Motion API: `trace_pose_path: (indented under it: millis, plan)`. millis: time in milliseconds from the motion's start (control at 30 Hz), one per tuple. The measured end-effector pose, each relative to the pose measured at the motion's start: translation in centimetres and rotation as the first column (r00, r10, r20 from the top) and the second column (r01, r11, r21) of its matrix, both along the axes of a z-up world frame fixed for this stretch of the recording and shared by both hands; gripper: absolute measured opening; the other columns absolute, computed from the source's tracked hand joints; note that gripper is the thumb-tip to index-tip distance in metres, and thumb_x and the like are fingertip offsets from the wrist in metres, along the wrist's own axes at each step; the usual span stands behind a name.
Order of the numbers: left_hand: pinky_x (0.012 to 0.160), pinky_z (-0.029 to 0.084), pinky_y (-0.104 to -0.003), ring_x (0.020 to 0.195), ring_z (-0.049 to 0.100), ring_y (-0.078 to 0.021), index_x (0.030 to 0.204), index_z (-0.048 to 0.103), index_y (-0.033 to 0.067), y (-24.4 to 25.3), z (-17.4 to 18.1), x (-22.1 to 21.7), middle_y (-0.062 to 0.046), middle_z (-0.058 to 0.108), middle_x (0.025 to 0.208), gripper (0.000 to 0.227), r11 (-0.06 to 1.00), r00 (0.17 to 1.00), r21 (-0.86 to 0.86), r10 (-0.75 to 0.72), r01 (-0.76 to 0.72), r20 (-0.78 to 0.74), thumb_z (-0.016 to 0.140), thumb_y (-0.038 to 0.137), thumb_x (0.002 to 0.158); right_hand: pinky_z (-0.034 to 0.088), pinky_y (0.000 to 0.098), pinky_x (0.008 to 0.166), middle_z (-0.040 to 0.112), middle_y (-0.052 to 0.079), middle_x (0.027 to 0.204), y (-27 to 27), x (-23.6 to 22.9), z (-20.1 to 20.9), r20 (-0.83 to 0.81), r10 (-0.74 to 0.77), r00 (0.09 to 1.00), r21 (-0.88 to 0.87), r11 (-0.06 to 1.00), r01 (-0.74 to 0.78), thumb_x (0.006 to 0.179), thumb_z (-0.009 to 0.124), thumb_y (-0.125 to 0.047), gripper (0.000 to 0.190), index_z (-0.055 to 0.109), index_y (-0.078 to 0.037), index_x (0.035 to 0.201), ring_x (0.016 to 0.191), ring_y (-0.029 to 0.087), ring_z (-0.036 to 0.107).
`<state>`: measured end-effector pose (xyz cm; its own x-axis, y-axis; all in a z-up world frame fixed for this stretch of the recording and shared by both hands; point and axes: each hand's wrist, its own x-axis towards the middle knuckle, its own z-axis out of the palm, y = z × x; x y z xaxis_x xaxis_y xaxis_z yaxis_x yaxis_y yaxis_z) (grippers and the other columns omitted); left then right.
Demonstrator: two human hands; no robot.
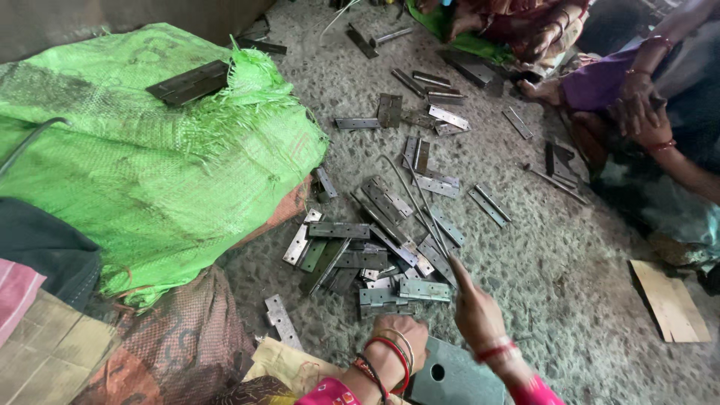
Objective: The person sits on the floor and assembles metal hinges by hand. They pick up hinge plates, align them on a metal block, and use a hammer to drive pins into the holes, then place the finished hinges into a nearby bucket.
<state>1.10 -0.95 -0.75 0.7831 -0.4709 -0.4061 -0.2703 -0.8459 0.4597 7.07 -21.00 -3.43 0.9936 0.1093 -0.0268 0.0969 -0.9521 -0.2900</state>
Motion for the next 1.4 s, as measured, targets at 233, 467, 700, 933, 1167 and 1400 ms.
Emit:
trace_pose_path:
  millis: [233,467,700,933,1167,1400]
  plan:
    - [0.085,0.057,-0.046,0.099,0.075,-0.0341,0.104,0.079,0.0095,1.0,-0.5,0.8,-0.017,0.077,0.103,0.022,0.991,0.992,-0.086,0.106,-0.100,0.068,0.065,0.023,0.093,0.052,0.0534,0.061,0.068,0.023,0.074,14.4,22.1,-2.0,0.103,0.124,0.987,-0.131,0.985,-0.111,0.088,0.055,-0.005,0.083,0.030,-0.039,0.159,0.068,0.042,0.068]
    - [0.087,0.056,-0.046,0.101,0.074,-0.0325,0.108,0.076,0.0078,1.1,0.3,0.9,-0.017,0.077,0.104,0.026,0.997,0.995,-0.052,0.056,-0.051,0.083,0.066,0.026,0.092,0.054,0.0506,0.056,0.068,0.019,0.072,12.7,17.2,-3.0,-0.027,0.117,0.993,-0.237,0.964,-0.120,0.088,0.053,-0.001,0.088,0.022,-0.035,0.163,0.064,0.037,0.070]
    - [0.084,0.058,-0.046,0.105,0.073,-0.0315,0.123,0.066,0.0076,0.6,0.2,0.7,-0.015,0.074,0.111,0.038,0.999,0.999,0.008,0.048,-0.048,0.009,0.067,0.034,0.095,0.055,0.0517,0.055,0.069,0.019,0.078,-0.5,-8.7,-1.4,-0.146,0.099,0.984,-0.265,0.955,-0.136,0.087,0.054,-0.005,0.090,0.015,-0.038,0.161,0.061,0.037,0.069]
    - [0.085,0.058,-0.044,0.106,0.073,-0.0299,0.119,0.068,0.0079,0.1,-0.2,0.0,-0.014,0.075,0.110,0.041,0.999,0.998,-0.004,0.046,-0.046,0.036,0.068,0.040,0.094,0.055,0.0478,0.052,0.072,0.015,0.082,-11.1,-16.5,3.8,-0.198,-0.049,0.979,-0.082,0.996,0.033,0.092,0.051,-0.011,0.078,0.021,-0.041,0.158,0.054,0.034,0.068]
    - [0.088,0.058,-0.045,0.106,0.072,-0.0325,0.114,0.073,0.0096,0.3,-0.4,0.2,-0.016,0.074,0.112,0.033,1.000,1.000,-0.001,0.024,-0.024,0.006,0.067,0.035,0.094,0.054,0.0513,0.056,0.067,0.021,0.066,-7.2,-0.7,1.2,0.019,-0.123,0.992,0.018,0.992,0.123,0.097,0.053,-0.014,0.073,0.027,-0.042,0.159,0.057,0.035,0.066]
    - [0.088,0.057,-0.045,0.103,0.073,-0.0330,0.117,0.069,0.0075,1.3,0.8,0.8,-0.017,0.075,0.109,0.038,0.999,0.999,-0.014,0.041,-0.041,0.031,0.067,0.039,0.095,0.055,0.0561,0.070,0.071,0.028,0.090,1.3,18.8,-2.9,0.024,-0.118,0.993,-0.130,0.984,0.120,0.083,0.052,-0.002,0.088,0.029,-0.043,0.158,0.081,0.045,0.070]
